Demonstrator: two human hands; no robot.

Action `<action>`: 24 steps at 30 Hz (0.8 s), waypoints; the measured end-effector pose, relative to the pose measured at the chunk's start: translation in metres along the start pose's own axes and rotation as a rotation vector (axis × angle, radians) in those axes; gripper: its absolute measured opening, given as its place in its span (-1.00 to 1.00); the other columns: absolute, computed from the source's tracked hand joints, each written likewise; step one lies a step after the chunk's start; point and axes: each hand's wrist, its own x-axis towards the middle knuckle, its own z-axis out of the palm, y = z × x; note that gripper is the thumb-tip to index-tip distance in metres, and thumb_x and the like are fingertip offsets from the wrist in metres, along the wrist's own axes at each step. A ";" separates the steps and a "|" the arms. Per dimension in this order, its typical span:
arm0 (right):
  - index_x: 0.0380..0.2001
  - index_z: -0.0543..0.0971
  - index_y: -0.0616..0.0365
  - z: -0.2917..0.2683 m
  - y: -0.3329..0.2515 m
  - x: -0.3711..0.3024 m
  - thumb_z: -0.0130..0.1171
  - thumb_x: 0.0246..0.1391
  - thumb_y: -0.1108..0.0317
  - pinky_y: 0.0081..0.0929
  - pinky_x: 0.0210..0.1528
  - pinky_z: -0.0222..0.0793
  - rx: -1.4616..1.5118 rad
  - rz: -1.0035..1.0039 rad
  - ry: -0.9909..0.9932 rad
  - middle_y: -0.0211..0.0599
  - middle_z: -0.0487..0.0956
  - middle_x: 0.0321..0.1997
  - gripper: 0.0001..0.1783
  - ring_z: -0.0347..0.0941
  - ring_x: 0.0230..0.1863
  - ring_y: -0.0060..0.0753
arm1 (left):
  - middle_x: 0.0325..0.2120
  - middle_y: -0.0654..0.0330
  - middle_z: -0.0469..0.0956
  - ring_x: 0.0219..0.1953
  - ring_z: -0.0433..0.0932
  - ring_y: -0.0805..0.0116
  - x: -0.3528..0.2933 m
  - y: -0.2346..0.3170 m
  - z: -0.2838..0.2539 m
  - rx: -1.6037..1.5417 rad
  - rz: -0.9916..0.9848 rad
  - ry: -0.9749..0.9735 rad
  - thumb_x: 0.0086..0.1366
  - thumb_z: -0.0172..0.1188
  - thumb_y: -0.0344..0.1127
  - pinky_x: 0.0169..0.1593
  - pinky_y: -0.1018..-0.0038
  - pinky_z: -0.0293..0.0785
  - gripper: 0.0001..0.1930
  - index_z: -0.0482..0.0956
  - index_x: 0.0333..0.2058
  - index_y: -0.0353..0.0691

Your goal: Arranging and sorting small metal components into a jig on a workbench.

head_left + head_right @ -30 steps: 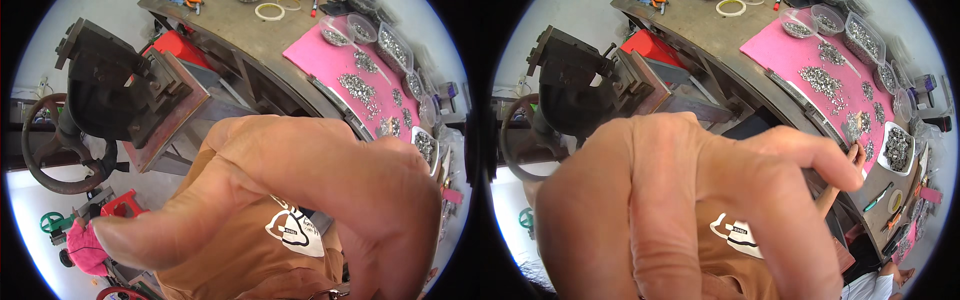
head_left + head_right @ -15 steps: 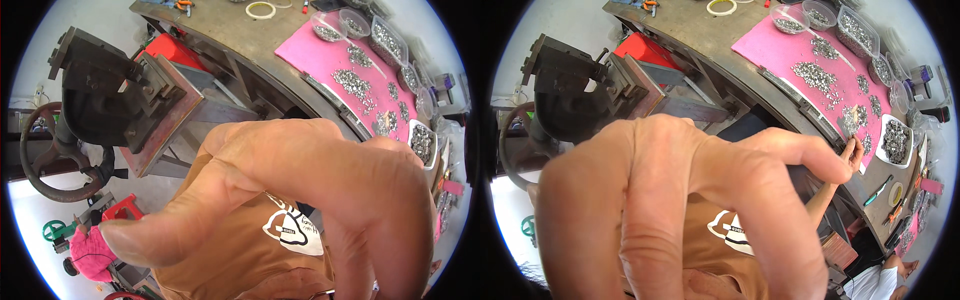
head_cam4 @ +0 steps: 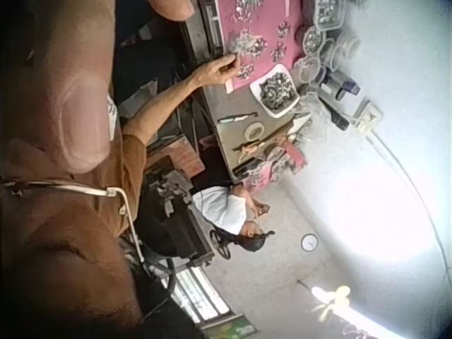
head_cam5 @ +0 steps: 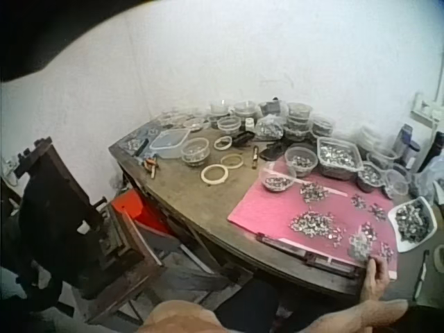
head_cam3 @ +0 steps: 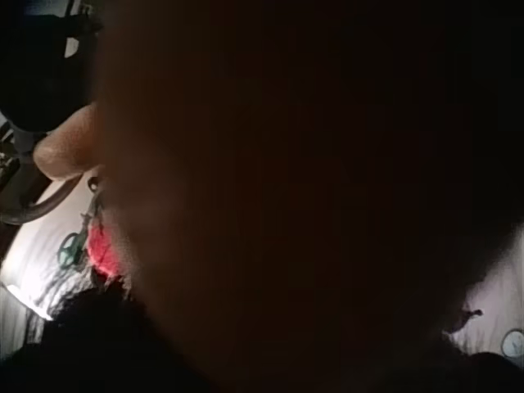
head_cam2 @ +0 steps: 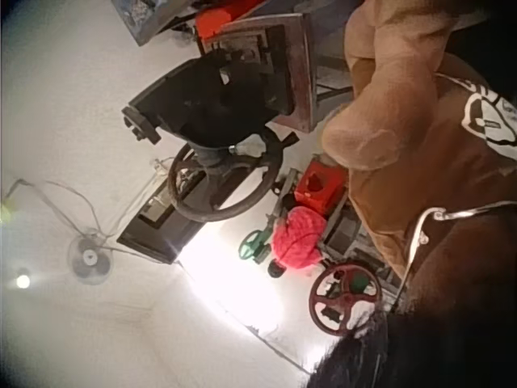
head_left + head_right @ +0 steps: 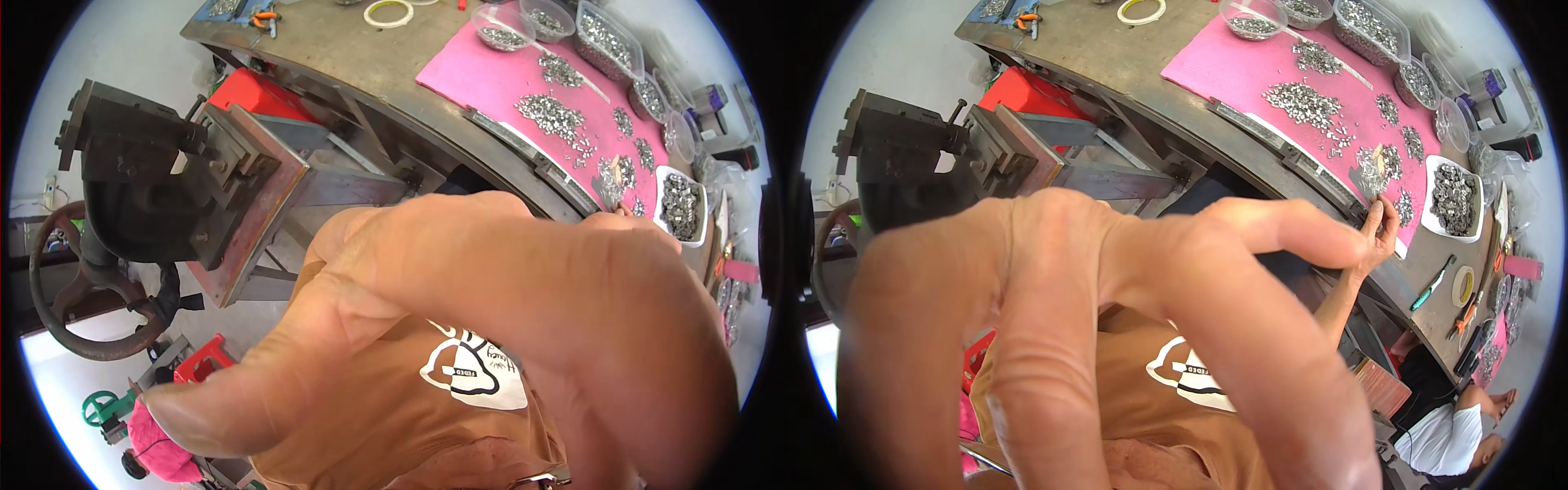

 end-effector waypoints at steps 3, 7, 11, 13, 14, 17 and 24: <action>-0.07 0.61 0.29 -0.007 0.001 -0.001 0.18 0.34 0.31 -0.54 0.02 0.38 -0.024 0.007 0.015 -0.31 0.63 -0.16 -0.75 0.49 -0.12 -0.51 | -0.35 0.01 0.65 -0.04 0.56 0.24 0.033 0.003 0.016 -0.044 -0.018 0.007 0.32 0.16 -0.14 0.15 0.17 0.37 -0.66 0.53 0.03 -0.05; -0.08 0.62 0.26 0.005 0.004 -0.002 0.18 0.34 0.31 -0.56 0.04 0.37 0.100 0.021 -0.025 -0.33 0.63 -0.15 -0.76 0.49 -0.10 -0.53 | -0.37 -0.02 0.65 -0.06 0.59 0.24 -0.001 -0.017 -0.004 -0.044 -0.029 0.035 0.30 0.20 -0.15 0.13 0.17 0.41 -0.64 0.53 0.04 -0.08; -0.09 0.62 0.26 0.004 0.002 0.004 0.17 0.35 0.34 -0.56 0.05 0.38 0.005 -0.004 0.016 -0.31 0.63 -0.14 -0.78 0.50 -0.10 -0.53 | -0.38 -0.05 0.65 -0.07 0.62 0.23 0.002 -0.023 -0.005 -0.053 -0.051 0.056 0.29 0.23 -0.17 0.11 0.16 0.45 -0.62 0.53 0.06 -0.10; -0.08 0.62 0.25 -0.007 0.012 0.005 0.17 0.34 0.36 -0.56 0.02 0.40 0.061 -0.022 0.016 -0.34 0.63 -0.13 -0.79 0.50 -0.11 -0.54 | -0.39 -0.07 0.65 -0.08 0.63 0.22 0.007 -0.025 -0.004 -0.050 -0.063 0.060 0.29 0.24 -0.18 0.10 0.16 0.47 -0.61 0.53 0.06 -0.11; -0.07 0.62 0.27 0.012 0.003 0.002 0.17 0.33 0.36 -0.55 0.02 0.40 0.029 0.080 0.071 -0.34 0.62 -0.13 -0.78 0.49 -0.11 -0.54 | -0.39 -0.08 0.65 -0.09 0.64 0.22 0.007 -0.021 -0.003 -0.003 -0.064 0.075 0.28 0.25 -0.18 0.10 0.16 0.48 -0.60 0.53 0.07 -0.12; -0.09 0.61 0.29 -0.003 0.000 0.008 0.16 0.34 0.37 -0.56 0.00 0.39 0.071 -0.079 -0.011 -0.39 0.61 -0.15 -0.79 0.48 -0.12 -0.57 | -0.08 -0.02 0.60 0.12 0.52 0.14 -0.007 -0.053 -0.037 0.546 -0.155 0.180 0.42 0.13 -0.05 0.28 0.19 0.29 -0.51 0.38 0.22 -0.12; -0.16 0.62 0.24 0.005 -0.010 0.000 0.19 0.29 0.41 -0.57 -0.07 0.36 0.087 -0.051 -0.058 -0.42 0.57 -0.22 -0.86 0.45 -0.17 -0.56 | -0.02 0.10 0.41 0.11 0.35 0.06 -0.089 -0.132 -0.119 1.917 -0.362 -0.080 0.10 0.42 -0.02 0.28 -0.07 0.05 -0.44 0.53 0.04 -0.12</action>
